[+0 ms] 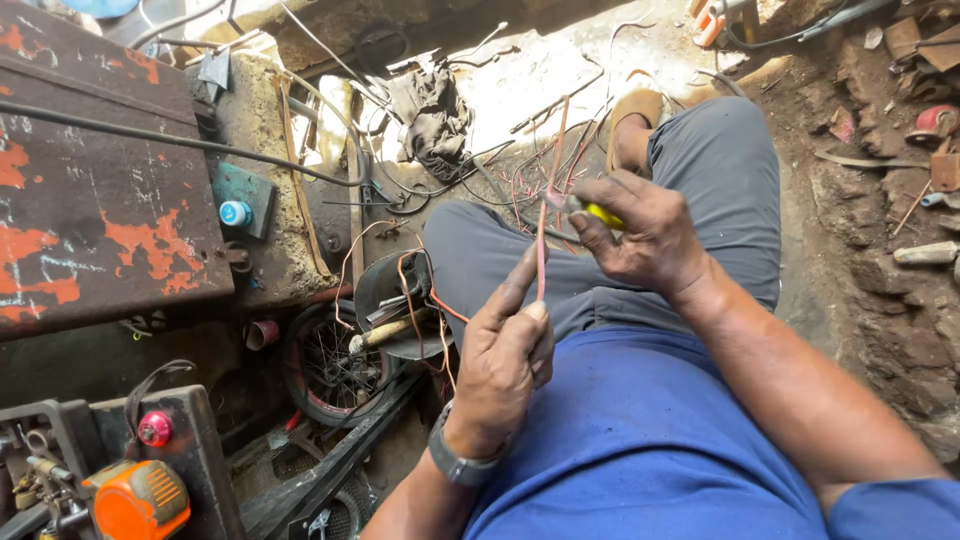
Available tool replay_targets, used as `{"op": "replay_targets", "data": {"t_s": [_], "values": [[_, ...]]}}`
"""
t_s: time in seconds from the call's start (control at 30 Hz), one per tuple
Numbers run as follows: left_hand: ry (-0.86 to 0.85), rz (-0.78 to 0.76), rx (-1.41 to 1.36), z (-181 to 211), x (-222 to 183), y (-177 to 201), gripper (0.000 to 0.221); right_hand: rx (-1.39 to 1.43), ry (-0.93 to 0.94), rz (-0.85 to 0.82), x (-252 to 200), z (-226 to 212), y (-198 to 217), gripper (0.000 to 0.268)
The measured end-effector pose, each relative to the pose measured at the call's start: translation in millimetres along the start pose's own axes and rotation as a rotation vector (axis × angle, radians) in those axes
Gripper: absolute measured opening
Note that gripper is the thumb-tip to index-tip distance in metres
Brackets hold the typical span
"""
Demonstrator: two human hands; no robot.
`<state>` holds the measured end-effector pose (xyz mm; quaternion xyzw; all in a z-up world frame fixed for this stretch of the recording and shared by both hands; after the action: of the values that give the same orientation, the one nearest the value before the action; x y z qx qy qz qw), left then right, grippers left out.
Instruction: Stripping insulation from copper wires using a utility knife and pliers
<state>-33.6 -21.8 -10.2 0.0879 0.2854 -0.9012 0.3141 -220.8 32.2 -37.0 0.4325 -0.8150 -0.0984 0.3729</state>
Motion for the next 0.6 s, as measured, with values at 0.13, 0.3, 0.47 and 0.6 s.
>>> {"op": "replay_targets", "data": {"t_s": [0.13,0.3,0.47,0.6], "values": [[0.005,-0.005,-0.079,-14,6,3,0.060,-0.046,-0.044,-0.031,-6,-6,1,0.019],[-0.079,0.047,-0.080,-26,4,27,0.053,-0.013,0.070,-0.085,0,-48,-7,0.025],[-0.057,-0.001,-0.048,4,5,11,0.057,0.049,0.015,-0.069,6,-57,-3,0.024],[-0.038,-0.031,-0.048,9,5,2,0.059,0.018,0.044,-0.062,2,-60,1,0.026]]}}
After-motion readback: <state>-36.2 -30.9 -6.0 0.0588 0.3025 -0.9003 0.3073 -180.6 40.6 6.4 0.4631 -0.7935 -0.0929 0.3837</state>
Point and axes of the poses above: each hand's wrist, its own x-axis towards the middle knuckle, its own y-axis out of the back of the hand, z = x × y, the point moved 5 cm from there along x, towards the middle knuckle, and after that the axes turned 3 degrees about -z, right-handed, at the moved point
